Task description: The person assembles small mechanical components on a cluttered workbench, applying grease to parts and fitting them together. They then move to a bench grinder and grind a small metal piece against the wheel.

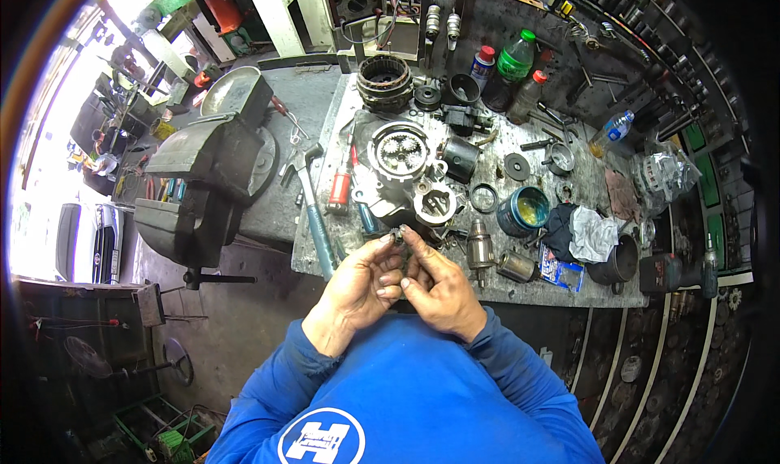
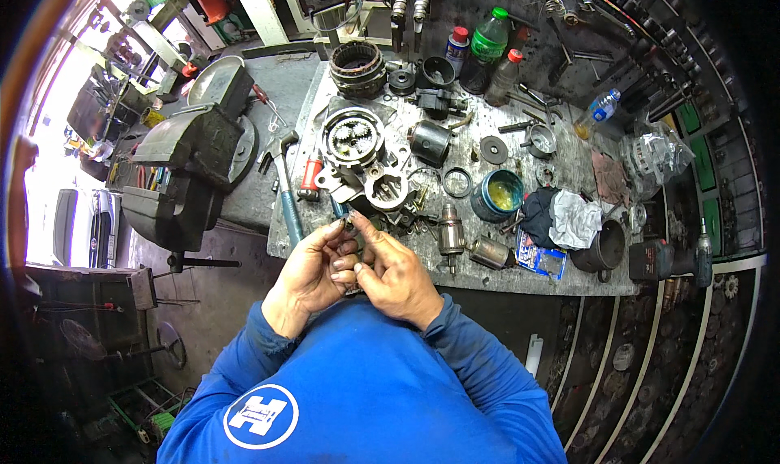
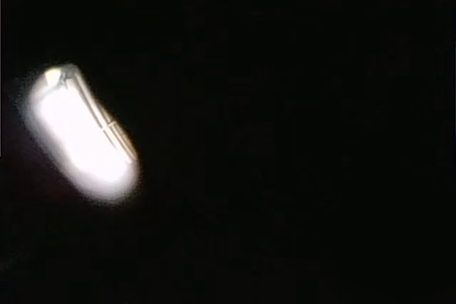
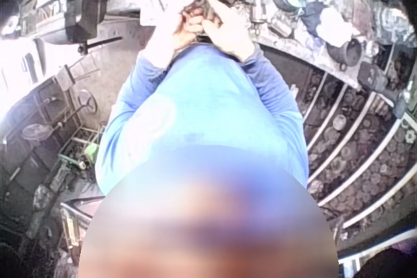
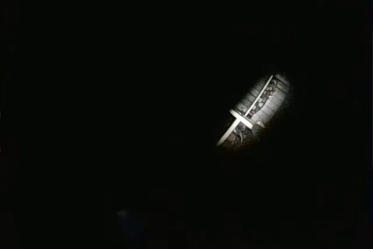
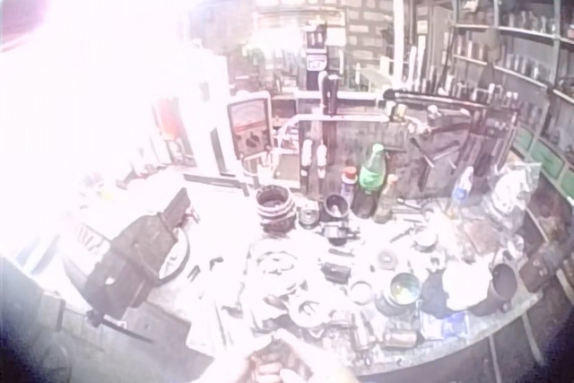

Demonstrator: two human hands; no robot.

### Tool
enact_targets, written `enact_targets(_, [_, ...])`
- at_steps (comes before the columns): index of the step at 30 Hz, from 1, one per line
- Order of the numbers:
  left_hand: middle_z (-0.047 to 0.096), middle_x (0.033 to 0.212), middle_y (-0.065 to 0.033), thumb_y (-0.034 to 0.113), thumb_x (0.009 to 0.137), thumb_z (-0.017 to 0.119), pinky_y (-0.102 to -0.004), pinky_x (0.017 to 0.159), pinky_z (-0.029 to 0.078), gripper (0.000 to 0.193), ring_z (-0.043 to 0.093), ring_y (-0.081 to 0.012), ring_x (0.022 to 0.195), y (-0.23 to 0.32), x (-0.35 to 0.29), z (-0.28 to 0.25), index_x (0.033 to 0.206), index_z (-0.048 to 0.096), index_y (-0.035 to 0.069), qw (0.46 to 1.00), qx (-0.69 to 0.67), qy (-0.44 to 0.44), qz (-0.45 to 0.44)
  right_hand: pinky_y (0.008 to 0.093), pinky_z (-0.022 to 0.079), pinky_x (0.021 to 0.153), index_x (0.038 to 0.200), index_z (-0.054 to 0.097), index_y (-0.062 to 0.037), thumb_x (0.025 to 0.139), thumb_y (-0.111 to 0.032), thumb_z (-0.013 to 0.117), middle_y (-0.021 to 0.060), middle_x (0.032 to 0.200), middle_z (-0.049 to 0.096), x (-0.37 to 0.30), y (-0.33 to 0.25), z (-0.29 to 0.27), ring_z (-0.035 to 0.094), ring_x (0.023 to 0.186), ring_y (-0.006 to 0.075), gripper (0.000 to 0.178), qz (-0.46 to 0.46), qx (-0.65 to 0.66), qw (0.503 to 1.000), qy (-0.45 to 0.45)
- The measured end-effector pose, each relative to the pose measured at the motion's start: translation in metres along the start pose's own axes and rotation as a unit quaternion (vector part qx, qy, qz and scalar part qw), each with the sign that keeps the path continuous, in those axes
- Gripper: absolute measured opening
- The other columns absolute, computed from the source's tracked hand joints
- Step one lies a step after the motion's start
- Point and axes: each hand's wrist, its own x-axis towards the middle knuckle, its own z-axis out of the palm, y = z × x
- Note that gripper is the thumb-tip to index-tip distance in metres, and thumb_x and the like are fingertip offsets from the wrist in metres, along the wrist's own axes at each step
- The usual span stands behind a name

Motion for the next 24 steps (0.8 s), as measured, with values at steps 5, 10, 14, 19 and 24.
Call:
enact_targets(5, [0.060, 0.088, 0.0017, 0.026, 0.104, 0.070, -0.0230, 0.053, 0.036, 0.016, 0.046, -0.0072, 0.064, -0.004, -0.002, -0.002, 0.105, 0.070, 0.011, 0.994, 0.044, 0.047, 0.084, 0.0443, 0.054, 0.073, 0.163, 0.044, -0.0068, 0.087, -0.007, 0.071, 0.0152, 0.097, 0.065, -0.003, -0.006, -0.006, 0.064, 0.078, 0.0360, 0.081, -0.128, -0.277, 0.950, 0.063])
enact_targets(10, [0.058, 0.086, 0.0038, 0.021, 0.104, 0.070, -0.0214, 0.053, 0.035, 0.013, 0.043, -0.0048, 0.063, -0.003, -0.005, 0.003, 0.104, 0.068, 0.008, 0.985, 0.089, 0.053, 0.135, 0.0458, 0.054, 0.073, 0.158, 0.052, -0.0056, 0.086, -0.009, 0.073, 0.0172, 0.095, 0.062, -0.002, -0.011, 0.000, 0.063, 0.078, 0.0375, 0.075, -0.093, -0.153, 0.984, 0.002])
enact_targets(14, [0.061, 0.088, 0.0019, 0.017, 0.101, 0.075, -0.0230, 0.058, 0.040, 0.016, 0.050, -0.0057, 0.069, 0.019, -0.020, 0.020, 0.107, 0.075, 0.002, 0.896, 0.321, 0.115, 0.284, 0.0410, 0.056, 0.071, 0.145, 0.064, -0.0039, 0.086, -0.007, 0.073, 0.0160, 0.096, 0.066, -0.011, -0.009, -0.014, 0.064, 0.073, 0.0317, 0.060, -0.152, -0.153, 0.974, 0.070])
enact_targets(19, [0.063, 0.093, -0.0103, 0.015, 0.087, 0.084, -0.0348, 0.074, 0.050, 0.022, 0.061, -0.0211, 0.083, 0.069, -0.019, 0.067, 0.103, 0.079, 0.000, 0.441, 0.702, 0.097, 0.550, 0.0350, 0.053, 0.060, 0.136, 0.068, -0.0027, 0.091, -0.009, 0.071, 0.0122, 0.100, 0.066, -0.027, 0.001, -0.049, 0.061, 0.067, 0.0203, 0.046, -0.022, -0.127, 0.984, 0.122])
enact_targets(24, [0.064, 0.098, -0.0092, 0.007, 0.082, 0.083, -0.0333, 0.077, 0.051, 0.021, 0.063, -0.0193, 0.090, 0.081, -0.021, 0.093, 0.101, 0.079, 0.000, 0.490, 0.693, 0.048, 0.527, 0.0493, 0.051, 0.095, 0.119, 0.072, -0.0049, 0.086, -0.009, 0.071, 0.0200, 0.116, 0.064, -0.020, 0.041, -0.130, 0.062, 0.111, 0.0401, 0.032, -0.001, -0.373, 0.896, 0.241])
